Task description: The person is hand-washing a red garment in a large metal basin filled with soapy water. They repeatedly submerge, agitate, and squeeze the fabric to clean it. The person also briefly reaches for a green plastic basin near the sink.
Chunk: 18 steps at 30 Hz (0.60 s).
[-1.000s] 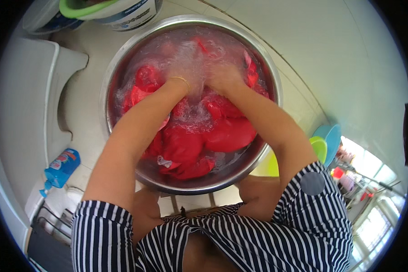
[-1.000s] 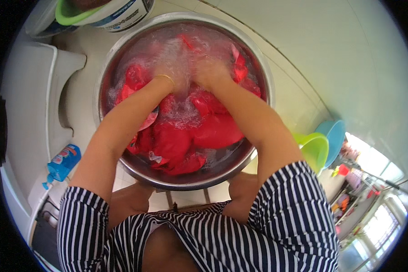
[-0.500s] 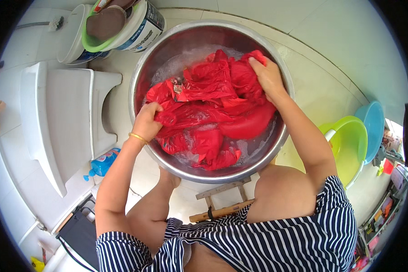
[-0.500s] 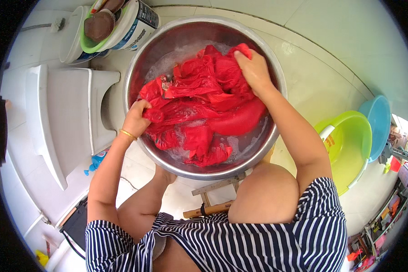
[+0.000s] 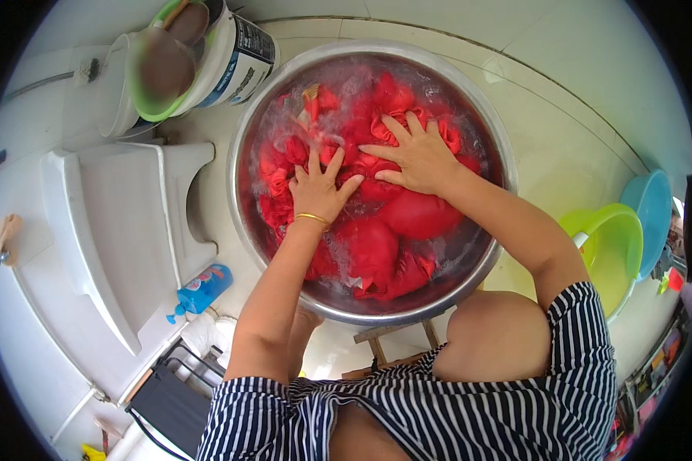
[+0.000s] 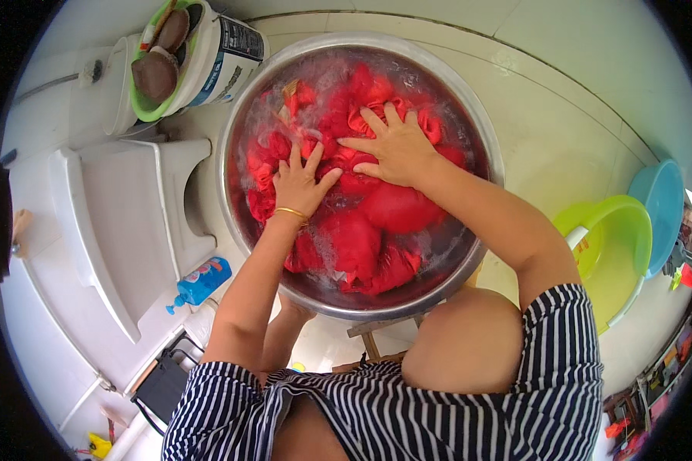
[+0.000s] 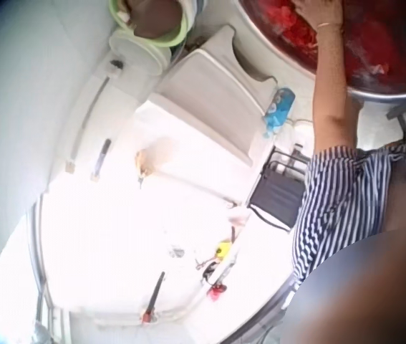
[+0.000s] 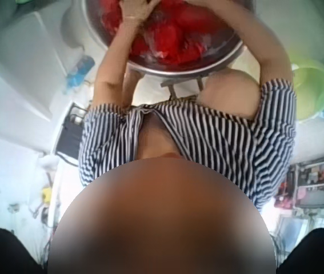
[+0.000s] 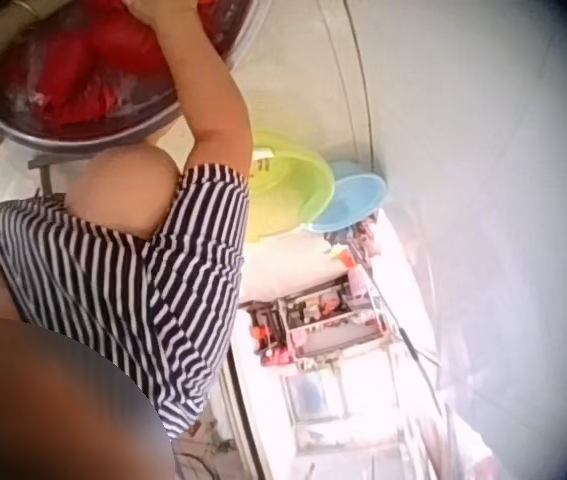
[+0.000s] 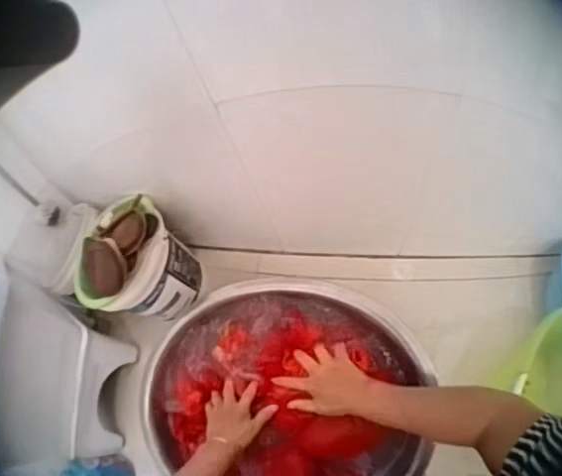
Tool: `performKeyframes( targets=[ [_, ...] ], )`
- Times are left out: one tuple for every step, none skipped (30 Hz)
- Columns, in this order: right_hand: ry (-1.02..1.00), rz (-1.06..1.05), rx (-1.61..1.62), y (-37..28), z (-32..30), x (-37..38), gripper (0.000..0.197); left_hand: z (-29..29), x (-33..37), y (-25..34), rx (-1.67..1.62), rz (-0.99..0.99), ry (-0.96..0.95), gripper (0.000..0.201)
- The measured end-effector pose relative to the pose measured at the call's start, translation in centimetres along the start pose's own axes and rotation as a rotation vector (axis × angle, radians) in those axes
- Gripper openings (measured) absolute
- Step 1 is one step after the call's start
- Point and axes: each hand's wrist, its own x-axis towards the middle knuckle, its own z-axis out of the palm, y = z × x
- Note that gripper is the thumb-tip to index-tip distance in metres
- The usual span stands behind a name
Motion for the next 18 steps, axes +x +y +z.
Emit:
performKeyframes(
  targets=[
    [-0.053, -0.025, 0.023, 0.6, -0.1, 0.7, 0.060, 0.9, 0.8, 0.2, -0.040, -0.002, 0.041, 0.075],
    [-0.107, -0.049, 0.047, 1.2, -0.3, 1.4, 0.060, 1.6, 1.5, 0.0, -0.025, -0.006, 0.029, 0.074],
    [-0.148, -0.051, 0.063, 1.7, -0.4, 2.2, 0.059, 2.3, 2.3, -0.2, -0.010, -0.010, 0.017, 0.074],
    [-0.190, -0.052, 0.081, 2.1, -0.3, 3.1, 0.059, 2.4, 3.1, -0.1, 0.006, -0.013, 0.003, 0.073],
    [-0.231, -0.052, 0.100, 2.6, -0.3, 4.0, 0.059, 2.2, 4.7, -0.3, -0.092, 0.008, -0.080, 0.070],
    [-0.232, -0.089, 0.117, 3.0, -0.3, 4.8, 0.059, 2.3, 5.5, -0.2, -0.135, -0.044, -0.122, 0.069],
    [-0.232, -0.137, 0.139, 3.3, -0.1, 6.0, 0.059, 0.4, 5.8, 0.2, -0.173, -0.109, -0.165, 0.068],
    [-0.224, -0.181, 0.160, 3.8, 0.1, 6.9, 0.059, -1.6, 6.2, 0.8, -0.206, -0.170, -0.203, 0.066],
    [-0.163, -0.209, 0.226, 4.9, 1.6, 7.3, 0.056, -3.8, 7.3, 1.1, -0.185, -0.222, -0.372, 0.066],
    [-0.153, -0.276, 0.231, 5.3, 2.0, 8.6, 0.055, -2.2, 7.8, -0.6, -0.121, -0.206, -0.327, 0.064],
    [-0.144, -0.329, 0.229, 5.7, 2.2, 9.8, 0.054, 1.0, 8.5, -2.5, -0.064, -0.176, -0.282, 0.063],
    [-0.133, -0.377, 0.230, 5.9, 2.5, 10.2, 0.053, 2.7, 9.2, -3.6, -0.002, -0.141, -0.240, 0.062],
    [-0.082, -0.217, 0.332, 5.7, 3.1, 9.7, 0.053, 1.9, 9.4, -3.4, -0.019, -0.225, -0.278, 0.060],
    [-0.028, -0.055, 0.428, 5.2, 3.4, 9.1, 0.054, 0.0, 9.7, -2.7, -0.036, -0.307, -0.311, 0.058],
    [0.027, 0.107, 0.521, 4.5, 3.6, 8.4, 0.054, -1.1, 9.9, -2.2, -0.052, -0.391, -0.343, 0.057],
    [0.006, 0.216, 0.585, 3.6, 2.7, 8.2, 0.057, -1.7, 9.5, -2.2, -0.201, -0.370, -0.238, 0.054],
    [-0.019, 0.326, 0.651, 2.5, 1.6, 8.1, 0.059, -2.0, 8.8, -2.2, -0.350, -0.345, -0.136, 0.052],
    [-0.045, 0.433, 0.715, 1.9, 0.6, 8.1, 0.062, -2.4, 7.8, -2.2, -0.498, -0.318, -0.031, 0.050]
  ],
)
